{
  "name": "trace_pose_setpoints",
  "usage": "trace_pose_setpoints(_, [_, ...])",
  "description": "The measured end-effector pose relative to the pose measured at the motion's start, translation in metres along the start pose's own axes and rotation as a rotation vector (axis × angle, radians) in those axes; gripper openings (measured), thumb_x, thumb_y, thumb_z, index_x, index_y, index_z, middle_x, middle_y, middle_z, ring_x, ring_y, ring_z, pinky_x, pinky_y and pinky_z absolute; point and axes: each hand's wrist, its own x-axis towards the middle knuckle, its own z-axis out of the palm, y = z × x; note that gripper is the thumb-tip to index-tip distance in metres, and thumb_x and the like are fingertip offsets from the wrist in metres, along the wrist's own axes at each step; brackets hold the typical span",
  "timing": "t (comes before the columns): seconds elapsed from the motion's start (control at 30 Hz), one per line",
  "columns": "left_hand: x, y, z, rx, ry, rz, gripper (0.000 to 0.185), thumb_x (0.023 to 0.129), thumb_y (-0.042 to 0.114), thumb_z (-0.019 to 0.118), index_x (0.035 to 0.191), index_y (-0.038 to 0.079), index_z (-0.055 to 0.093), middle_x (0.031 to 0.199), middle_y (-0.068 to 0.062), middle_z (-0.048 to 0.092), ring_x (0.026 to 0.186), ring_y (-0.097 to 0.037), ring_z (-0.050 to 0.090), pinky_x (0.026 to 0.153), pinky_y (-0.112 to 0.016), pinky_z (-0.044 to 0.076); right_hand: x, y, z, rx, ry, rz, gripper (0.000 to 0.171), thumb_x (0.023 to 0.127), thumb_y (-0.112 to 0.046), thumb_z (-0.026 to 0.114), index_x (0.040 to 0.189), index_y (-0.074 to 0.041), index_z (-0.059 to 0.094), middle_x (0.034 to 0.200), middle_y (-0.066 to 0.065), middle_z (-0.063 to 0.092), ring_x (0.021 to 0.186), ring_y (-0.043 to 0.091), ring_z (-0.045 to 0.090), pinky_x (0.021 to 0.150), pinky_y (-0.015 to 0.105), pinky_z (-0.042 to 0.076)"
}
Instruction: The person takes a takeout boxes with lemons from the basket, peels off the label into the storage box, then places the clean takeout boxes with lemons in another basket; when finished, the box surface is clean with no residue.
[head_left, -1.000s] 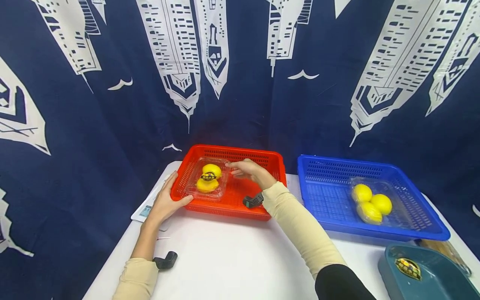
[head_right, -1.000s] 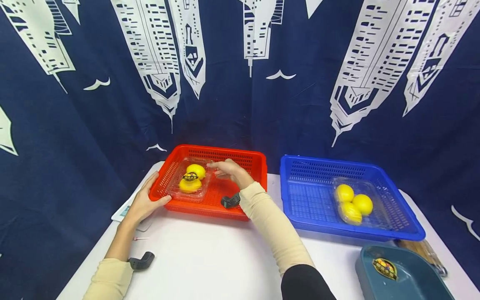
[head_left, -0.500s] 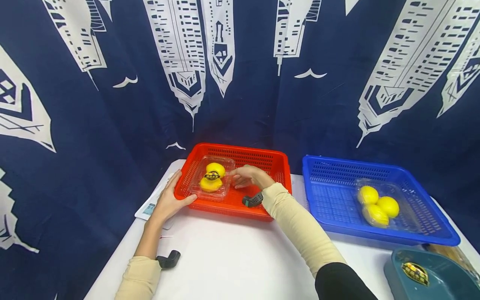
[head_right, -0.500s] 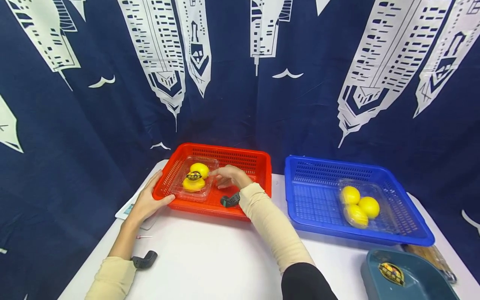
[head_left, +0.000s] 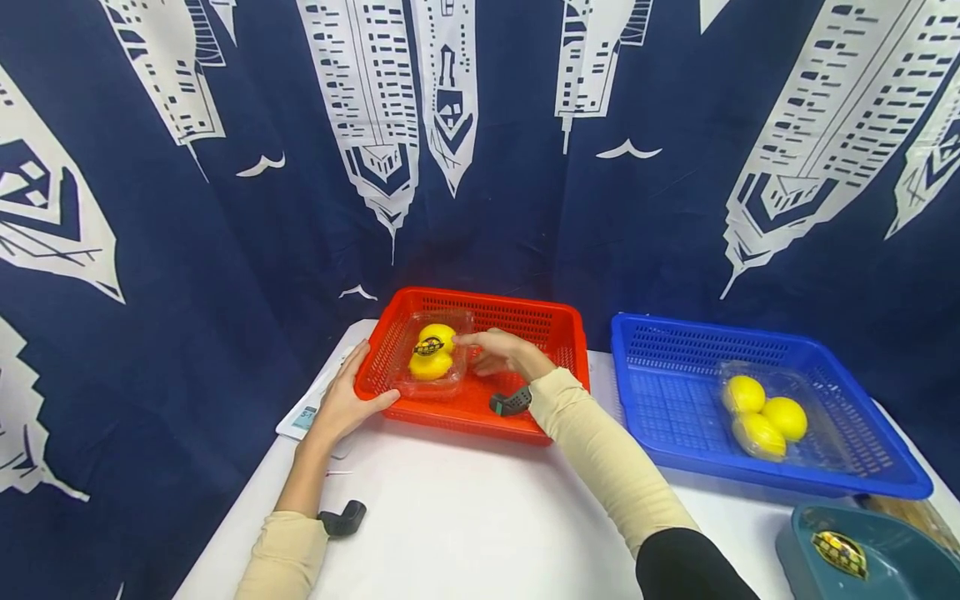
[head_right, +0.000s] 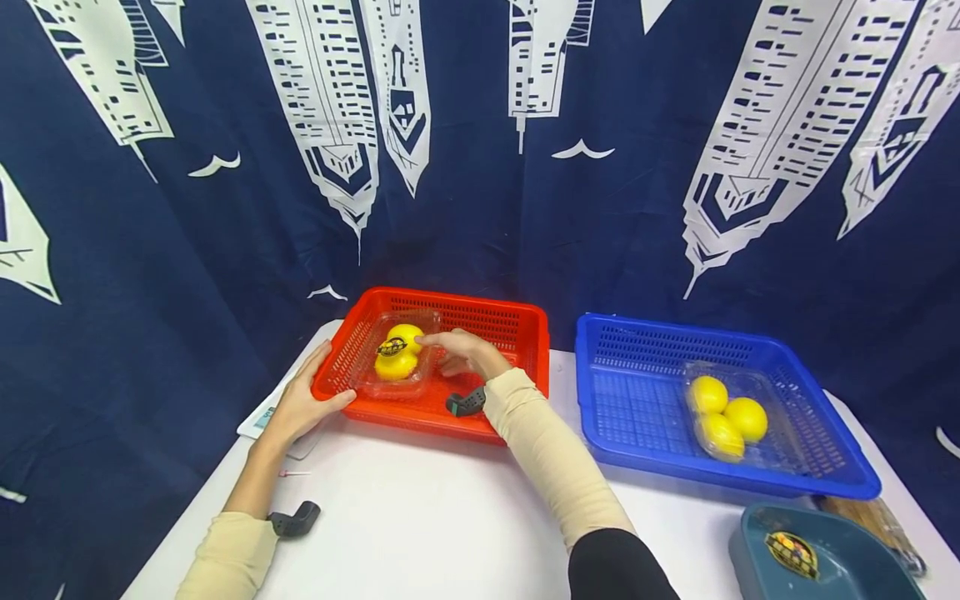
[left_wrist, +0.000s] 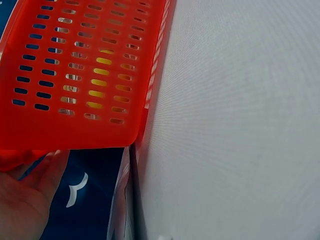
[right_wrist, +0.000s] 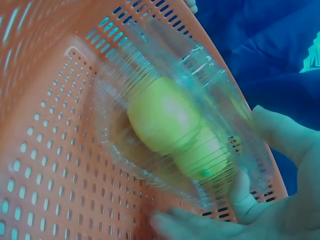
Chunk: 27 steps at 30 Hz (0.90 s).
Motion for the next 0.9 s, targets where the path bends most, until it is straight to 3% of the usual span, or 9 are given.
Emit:
trace_pose_setpoints(0.1, [0.001, 0.0, 0.0, 0.002, 0.002, 0.002, 0.099, 0.076, 0.038, 0.077, 0.155, 0.011, 0.024, 0.162, -0.011, 0.024, 0.147, -0.036, 0.025, 0.116, -0.062, 0.027, -0.001, -0.002, 0.0, 0.049, -0.008, -0.007, 0.067, 0.092, -0.035, 0.063, 0.145, -0.001, 0.039, 0.137, 0.034, 0.05, 0.122, 0.043, 0.057, 0.105, 0.047, 0.049])
trace_pose_setpoints(0.3, [0.001, -0.001, -0.001, 0.012, 0.004, 0.003, 0.099, 0.076, 0.038, 0.077, 0.155, 0.011, 0.024, 0.162, -0.011, 0.024, 0.147, -0.036, 0.026, 0.116, -0.062, 0.027, -0.001, -0.004, 0.002, 0.119, 0.01, 0.017, 0.07, 0.09, -0.032, 0.066, 0.147, -0.006, 0.037, 0.137, 0.033, 0.05, 0.092, 0.029, 0.068, 0.095, 0.04, 0.056])
trace_pose_setpoints(0.6, [0.002, 0.002, -0.001, 0.029, 0.0, 0.009, 0.098, 0.077, 0.04, 0.075, 0.155, 0.012, 0.024, 0.162, -0.01, 0.023, 0.149, -0.036, 0.024, 0.116, -0.062, 0.026, -0.007, -0.007, 0.002, 0.12, 0.021, 0.04, 0.079, 0.085, -0.032, 0.071, 0.149, -0.005, 0.033, 0.139, 0.032, 0.044, 0.082, 0.026, 0.067, 0.089, 0.036, 0.058])
trace_pose_setpoints(0.9, [0.001, -0.001, -0.002, 0.032, -0.014, -0.018, 0.1, 0.077, 0.042, 0.076, 0.156, 0.013, 0.022, 0.163, -0.009, 0.022, 0.149, -0.035, 0.022, 0.117, -0.062, 0.024, -0.01, -0.012, 0.003, 0.09, 0.0, -0.023, 0.054, 0.089, -0.032, 0.065, 0.136, -0.007, 0.054, 0.138, 0.024, 0.046, 0.081, 0.021, 0.065, 0.079, 0.031, 0.061])
